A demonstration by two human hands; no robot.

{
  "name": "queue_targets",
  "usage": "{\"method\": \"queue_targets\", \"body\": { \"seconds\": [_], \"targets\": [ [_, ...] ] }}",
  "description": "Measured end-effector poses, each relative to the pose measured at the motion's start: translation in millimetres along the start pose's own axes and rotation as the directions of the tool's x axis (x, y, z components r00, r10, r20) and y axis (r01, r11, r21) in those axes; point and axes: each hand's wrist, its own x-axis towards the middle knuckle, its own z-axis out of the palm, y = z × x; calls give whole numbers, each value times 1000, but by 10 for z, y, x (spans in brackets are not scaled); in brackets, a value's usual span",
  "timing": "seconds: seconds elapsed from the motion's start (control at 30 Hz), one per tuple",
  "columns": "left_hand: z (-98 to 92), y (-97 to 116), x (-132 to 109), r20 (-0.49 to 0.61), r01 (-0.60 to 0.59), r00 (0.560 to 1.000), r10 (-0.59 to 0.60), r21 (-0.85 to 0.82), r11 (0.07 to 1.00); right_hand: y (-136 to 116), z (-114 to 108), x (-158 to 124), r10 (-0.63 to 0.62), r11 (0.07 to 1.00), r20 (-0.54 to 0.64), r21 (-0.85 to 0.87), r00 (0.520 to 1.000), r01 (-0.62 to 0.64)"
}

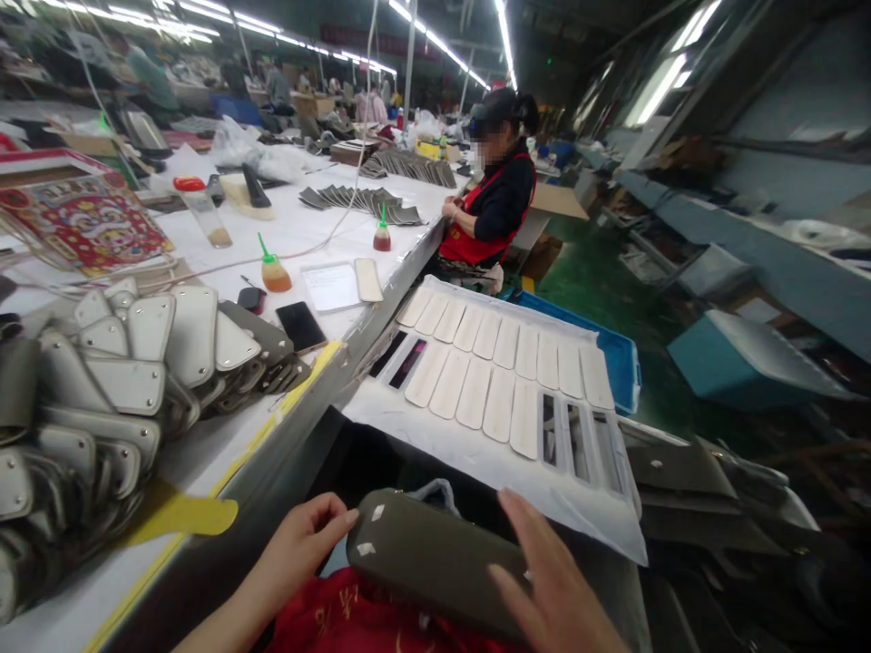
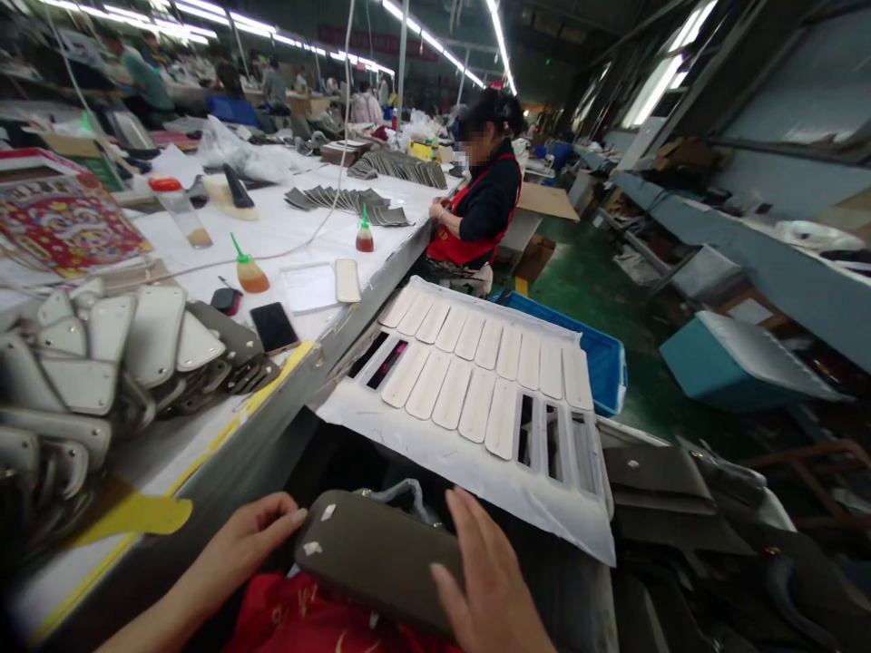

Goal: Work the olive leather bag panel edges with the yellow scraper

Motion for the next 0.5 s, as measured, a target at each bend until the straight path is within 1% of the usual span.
{"method": "queue_targets", "body": {
  "seconds": [0.03, 0.1, 0.17, 0.2, 0.27, 0.5],
  "targets": [
    [22, -1, 14, 8, 9, 1000, -9, -17, 1000, -181, 62, 120, -114, 993, 8, -21, 993, 114],
    [52, -9, 34, 5, 17, 1000, -17, -28, 999, -500, 247, 339, -291, 956, 47, -17, 956, 292],
    [61, -19, 49, -8, 18, 1000, -18, -27, 999, -694, 443, 489, -362, 931, 77, -13, 929, 364],
    [59, -20, 55, -10, 19, 1000, -19, -21, 1000, -739, 521, 531, -370, 928, 86, -20, 925, 372],
    [49, -10, 65, -4, 33, 999, -33, -4, 999, -749, 613, 563, -359, 930, 98, -42, 928, 364],
    [49, 19, 114, -1, 63, 998, -63, 11, 998, -667, 629, 567, -340, 934, 149, -64, 929, 352]
  ]
}}
